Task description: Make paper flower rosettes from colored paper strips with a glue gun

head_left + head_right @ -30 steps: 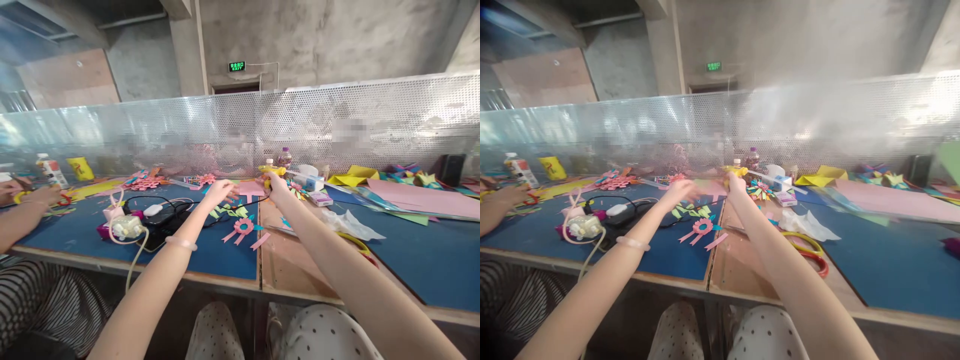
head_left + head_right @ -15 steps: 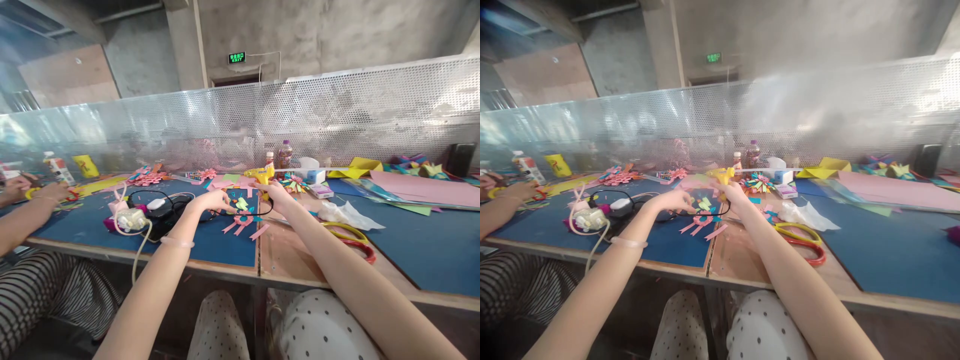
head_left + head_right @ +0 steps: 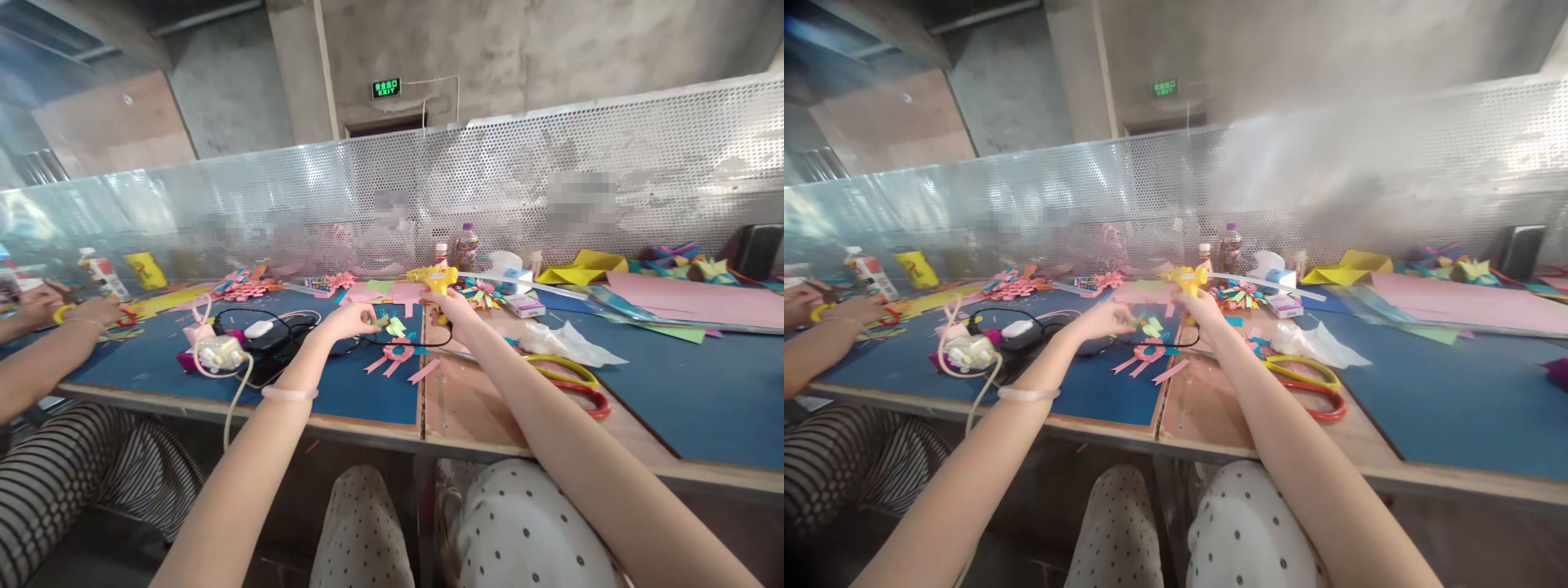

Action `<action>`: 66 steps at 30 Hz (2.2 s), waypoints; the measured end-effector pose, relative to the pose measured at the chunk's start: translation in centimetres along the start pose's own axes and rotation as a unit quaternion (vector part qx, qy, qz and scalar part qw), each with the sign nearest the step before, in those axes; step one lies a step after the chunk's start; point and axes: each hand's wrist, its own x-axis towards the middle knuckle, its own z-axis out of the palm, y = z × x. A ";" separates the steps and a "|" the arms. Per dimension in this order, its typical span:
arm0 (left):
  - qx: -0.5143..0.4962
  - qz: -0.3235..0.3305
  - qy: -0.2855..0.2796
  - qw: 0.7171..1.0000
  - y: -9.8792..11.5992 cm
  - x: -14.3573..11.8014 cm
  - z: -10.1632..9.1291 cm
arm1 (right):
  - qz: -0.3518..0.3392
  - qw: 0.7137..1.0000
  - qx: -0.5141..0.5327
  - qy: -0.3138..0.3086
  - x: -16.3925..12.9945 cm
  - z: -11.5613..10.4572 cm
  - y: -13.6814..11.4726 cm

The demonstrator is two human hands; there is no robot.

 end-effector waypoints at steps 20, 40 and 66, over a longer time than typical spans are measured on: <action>-0.071 0.008 0.160 0.985 -0.4 0.8 1.0 | -0.073 0.954 -0.289 -0.019 -0.7 1.1 0.5; -0.061 0.053 0.168 0.982 0.0 0.7 1.1 | -0.078 0.930 -0.359 0.011 -0.7 1.1 0.5; -0.057 0.053 0.164 0.983 0.0 0.7 1.0 | -0.075 0.917 -0.391 0.014 -1.1 1.2 0.2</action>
